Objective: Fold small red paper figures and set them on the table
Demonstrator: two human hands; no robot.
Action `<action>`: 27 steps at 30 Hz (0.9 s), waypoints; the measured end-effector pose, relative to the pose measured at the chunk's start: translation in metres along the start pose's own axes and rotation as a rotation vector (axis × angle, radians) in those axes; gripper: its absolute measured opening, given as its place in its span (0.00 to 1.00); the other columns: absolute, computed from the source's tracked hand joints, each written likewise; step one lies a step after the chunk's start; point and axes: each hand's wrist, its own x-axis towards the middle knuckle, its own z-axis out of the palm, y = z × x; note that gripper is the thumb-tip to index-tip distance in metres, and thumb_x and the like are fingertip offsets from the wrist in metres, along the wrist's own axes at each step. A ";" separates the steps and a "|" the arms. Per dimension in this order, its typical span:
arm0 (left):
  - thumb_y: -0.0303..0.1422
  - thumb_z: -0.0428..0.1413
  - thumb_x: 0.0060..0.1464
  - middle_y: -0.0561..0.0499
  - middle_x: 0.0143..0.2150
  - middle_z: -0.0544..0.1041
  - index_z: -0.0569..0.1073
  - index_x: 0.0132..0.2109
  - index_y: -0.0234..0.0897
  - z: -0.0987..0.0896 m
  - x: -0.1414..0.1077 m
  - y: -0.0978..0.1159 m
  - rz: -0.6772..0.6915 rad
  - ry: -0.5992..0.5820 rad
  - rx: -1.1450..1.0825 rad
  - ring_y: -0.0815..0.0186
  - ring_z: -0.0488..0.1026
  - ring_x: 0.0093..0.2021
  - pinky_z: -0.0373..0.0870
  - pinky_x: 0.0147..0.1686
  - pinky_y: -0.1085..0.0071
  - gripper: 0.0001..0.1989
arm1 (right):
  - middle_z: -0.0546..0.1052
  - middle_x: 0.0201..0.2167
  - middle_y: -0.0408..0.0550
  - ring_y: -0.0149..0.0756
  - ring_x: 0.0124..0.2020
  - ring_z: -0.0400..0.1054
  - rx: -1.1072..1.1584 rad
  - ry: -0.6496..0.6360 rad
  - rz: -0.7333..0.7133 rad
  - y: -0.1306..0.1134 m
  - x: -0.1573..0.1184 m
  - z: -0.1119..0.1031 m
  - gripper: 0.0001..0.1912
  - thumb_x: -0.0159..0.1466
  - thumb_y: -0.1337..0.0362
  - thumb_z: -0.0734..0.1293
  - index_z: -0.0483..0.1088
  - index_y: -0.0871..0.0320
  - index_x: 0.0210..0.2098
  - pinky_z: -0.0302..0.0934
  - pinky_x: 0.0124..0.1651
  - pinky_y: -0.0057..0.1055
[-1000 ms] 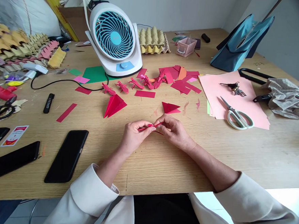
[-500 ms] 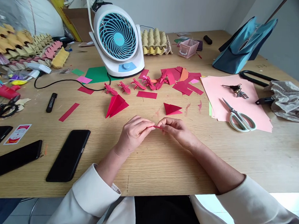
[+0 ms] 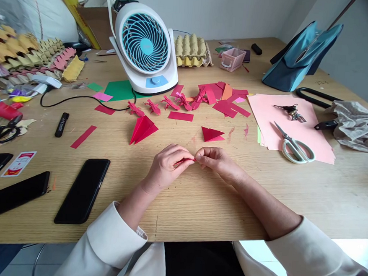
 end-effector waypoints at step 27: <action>0.28 0.61 0.58 0.51 0.34 0.81 0.80 0.38 0.38 0.004 -0.001 0.003 0.083 0.081 0.019 0.66 0.71 0.37 0.70 0.39 0.67 0.02 | 0.71 0.24 0.40 0.25 0.24 0.64 0.308 -0.109 0.222 -0.006 -0.002 -0.002 0.20 0.49 0.51 0.79 0.74 0.61 0.27 0.59 0.32 0.27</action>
